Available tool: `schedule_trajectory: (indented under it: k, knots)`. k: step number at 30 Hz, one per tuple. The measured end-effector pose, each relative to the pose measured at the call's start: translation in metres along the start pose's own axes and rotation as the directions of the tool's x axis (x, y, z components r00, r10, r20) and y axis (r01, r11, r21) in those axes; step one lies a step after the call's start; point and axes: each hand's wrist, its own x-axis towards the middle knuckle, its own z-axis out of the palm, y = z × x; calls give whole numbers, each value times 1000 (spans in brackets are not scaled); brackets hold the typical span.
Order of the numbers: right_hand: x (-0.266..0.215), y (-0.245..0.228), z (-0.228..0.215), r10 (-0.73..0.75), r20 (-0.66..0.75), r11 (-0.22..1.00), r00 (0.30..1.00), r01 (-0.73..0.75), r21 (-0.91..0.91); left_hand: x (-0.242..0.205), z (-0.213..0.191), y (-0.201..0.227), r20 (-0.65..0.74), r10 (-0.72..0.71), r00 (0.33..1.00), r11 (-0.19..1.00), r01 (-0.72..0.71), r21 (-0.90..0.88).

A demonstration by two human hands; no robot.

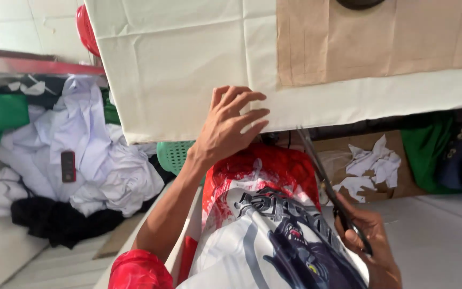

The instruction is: The person uses large shears to cut a piece of white fabric that is laid out on a table with a paper pattern on top. They carefully follow the pattern's outline to cut the fabric into the desired shape, then remove the pattern to reveal the cut piece.

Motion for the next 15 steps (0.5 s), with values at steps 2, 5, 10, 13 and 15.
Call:
schedule_trajectory:
  k: [2, 5, 10, 13, 15]
  knots:
    - [-4, 18, 18, -10, -4, 996, 1000, 10, 89, -5, -2, -4, 34, 25, 999, 1000, -24, -15]
    - [-8, 43, 42, -6, -53, 997, 999, 10, 82, -18, 1, -9, 100, 27, 995, 999, -23, -40]
    - [-20, 95, 51, 42, -147, 969, 988, -4, 247, -26, 12, -19, 126, 59, 990, 998, -58, -7]
    - [-22, 105, 54, 18, -181, 976, 983, 22, 215, -16, 11, -25, 112, 99, 989, 995, -97, -26]
    - [-23, 98, 62, 21, -197, 975, 980, 23, 221, -12, 9, -27, 134, 107, 985, 993, -99, -60]
